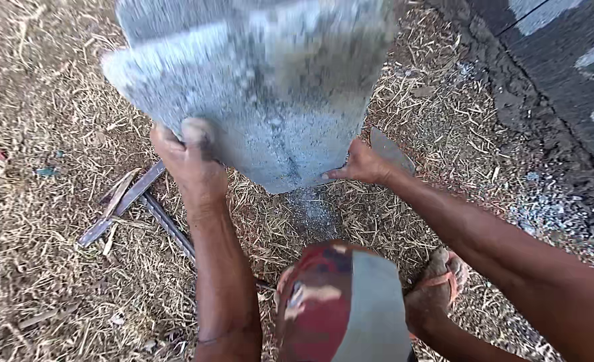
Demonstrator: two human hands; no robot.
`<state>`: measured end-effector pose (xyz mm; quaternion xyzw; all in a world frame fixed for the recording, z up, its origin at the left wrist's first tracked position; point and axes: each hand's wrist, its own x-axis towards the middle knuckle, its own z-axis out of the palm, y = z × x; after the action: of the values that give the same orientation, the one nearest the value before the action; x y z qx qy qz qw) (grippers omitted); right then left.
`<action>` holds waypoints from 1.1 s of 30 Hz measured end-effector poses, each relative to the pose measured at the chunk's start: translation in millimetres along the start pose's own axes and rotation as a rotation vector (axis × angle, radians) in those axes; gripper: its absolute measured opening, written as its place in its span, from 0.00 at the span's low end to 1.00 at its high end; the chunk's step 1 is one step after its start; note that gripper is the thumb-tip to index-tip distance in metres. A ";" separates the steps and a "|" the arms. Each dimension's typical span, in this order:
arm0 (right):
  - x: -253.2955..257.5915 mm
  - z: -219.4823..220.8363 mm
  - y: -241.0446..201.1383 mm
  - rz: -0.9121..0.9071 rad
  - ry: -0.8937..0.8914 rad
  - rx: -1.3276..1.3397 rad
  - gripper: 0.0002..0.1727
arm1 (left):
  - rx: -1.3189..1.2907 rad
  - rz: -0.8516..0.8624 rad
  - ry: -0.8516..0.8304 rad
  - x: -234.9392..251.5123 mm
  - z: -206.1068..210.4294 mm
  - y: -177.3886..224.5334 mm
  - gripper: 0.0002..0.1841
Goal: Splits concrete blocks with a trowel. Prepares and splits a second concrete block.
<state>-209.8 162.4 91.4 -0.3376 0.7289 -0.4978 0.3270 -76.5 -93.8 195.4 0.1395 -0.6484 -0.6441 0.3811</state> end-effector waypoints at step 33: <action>-154.0 -96.0 74.1 0.765 -0.004 -0.364 0.34 | 0.052 -0.443 0.044 -64.9 1.8 90.4 0.38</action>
<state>-214.2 357.3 70.8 -0.0956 0.8771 -0.2032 0.4246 -6.1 -37.0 260.3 0.3020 -0.6098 -0.6921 0.2407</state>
